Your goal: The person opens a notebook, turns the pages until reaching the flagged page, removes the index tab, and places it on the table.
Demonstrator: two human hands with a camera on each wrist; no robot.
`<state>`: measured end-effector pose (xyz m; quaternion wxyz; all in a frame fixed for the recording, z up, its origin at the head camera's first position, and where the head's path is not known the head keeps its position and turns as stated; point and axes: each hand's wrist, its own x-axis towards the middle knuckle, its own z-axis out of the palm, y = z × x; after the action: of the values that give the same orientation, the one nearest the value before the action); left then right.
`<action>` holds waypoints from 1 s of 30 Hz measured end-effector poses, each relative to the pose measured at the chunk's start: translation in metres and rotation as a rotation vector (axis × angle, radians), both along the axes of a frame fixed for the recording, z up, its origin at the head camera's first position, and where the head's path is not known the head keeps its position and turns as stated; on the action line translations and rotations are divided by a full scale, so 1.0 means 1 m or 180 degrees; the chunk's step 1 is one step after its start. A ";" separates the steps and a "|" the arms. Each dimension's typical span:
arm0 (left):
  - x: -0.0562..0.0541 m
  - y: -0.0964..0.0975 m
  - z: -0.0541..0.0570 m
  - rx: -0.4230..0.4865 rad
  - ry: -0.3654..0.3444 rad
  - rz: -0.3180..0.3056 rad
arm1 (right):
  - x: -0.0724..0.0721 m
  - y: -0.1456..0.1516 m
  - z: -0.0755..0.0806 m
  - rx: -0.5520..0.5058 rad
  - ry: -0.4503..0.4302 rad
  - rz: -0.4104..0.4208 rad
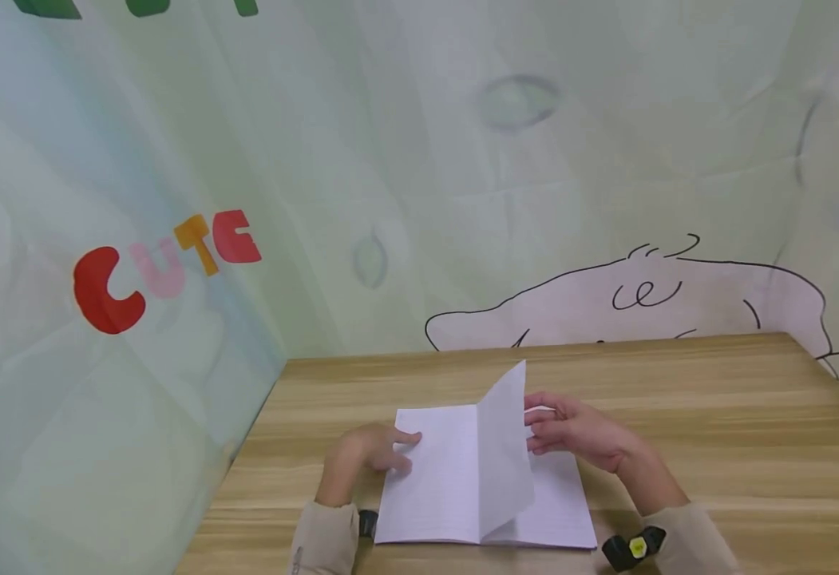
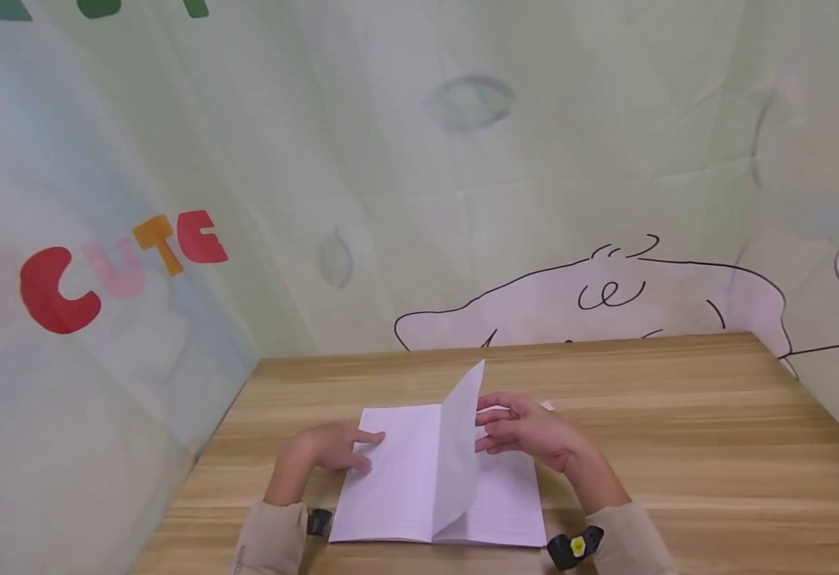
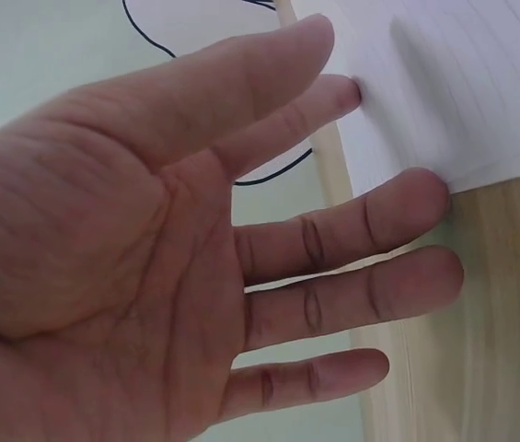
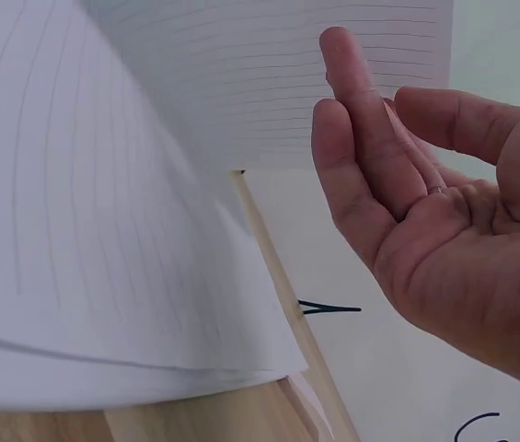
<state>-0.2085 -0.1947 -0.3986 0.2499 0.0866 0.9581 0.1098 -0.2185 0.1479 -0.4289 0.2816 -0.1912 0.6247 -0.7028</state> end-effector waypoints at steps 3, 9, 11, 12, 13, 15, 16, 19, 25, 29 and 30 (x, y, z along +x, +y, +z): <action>-0.001 -0.001 0.001 0.0138 0.0068 -0.0213 | 0.001 -0.004 0.001 0.0028 0.0008 0.0113; -0.008 -0.002 0.002 0.0894 0.0463 -0.0780 | 0.005 -0.010 0.001 0.0065 0.0034 0.0326; -0.010 -0.002 0.001 0.1080 0.0635 -0.0906 | 0.007 -0.014 -0.002 0.0042 0.0083 0.0436; -0.010 -0.002 0.000 0.1150 0.0716 -0.0955 | 0.008 -0.016 -0.003 0.0031 0.0103 0.0505; -0.009 -0.002 0.000 0.1199 0.0803 -0.1000 | 0.010 -0.018 -0.005 0.0020 0.0133 0.0593; -0.008 -0.002 -0.002 0.1289 0.0952 -0.1042 | 0.015 -0.022 -0.009 0.0002 0.0200 0.0777; -0.006 -0.001 -0.003 0.1349 0.1021 -0.1065 | 0.017 -0.024 -0.012 -0.0008 0.0221 0.0864; -0.003 0.000 -0.004 0.1519 0.1167 -0.1051 | 0.023 -0.030 -0.016 -0.0025 0.0261 0.1084; -0.004 0.002 0.003 0.1761 0.1372 -0.0928 | 0.026 -0.036 -0.017 0.0003 0.0311 0.1315; -0.008 0.001 0.009 0.1887 0.1577 -0.0966 | 0.024 -0.038 -0.013 0.0035 0.0354 0.1512; -0.008 0.001 0.011 0.1903 0.1628 -0.0974 | 0.023 -0.039 -0.012 0.0043 0.0365 0.1562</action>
<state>-0.2163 -0.1938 -0.3878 -0.0187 0.3210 0.8913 0.3195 -0.1954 0.1088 -0.4409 0.4092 -0.3748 0.5791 -0.5972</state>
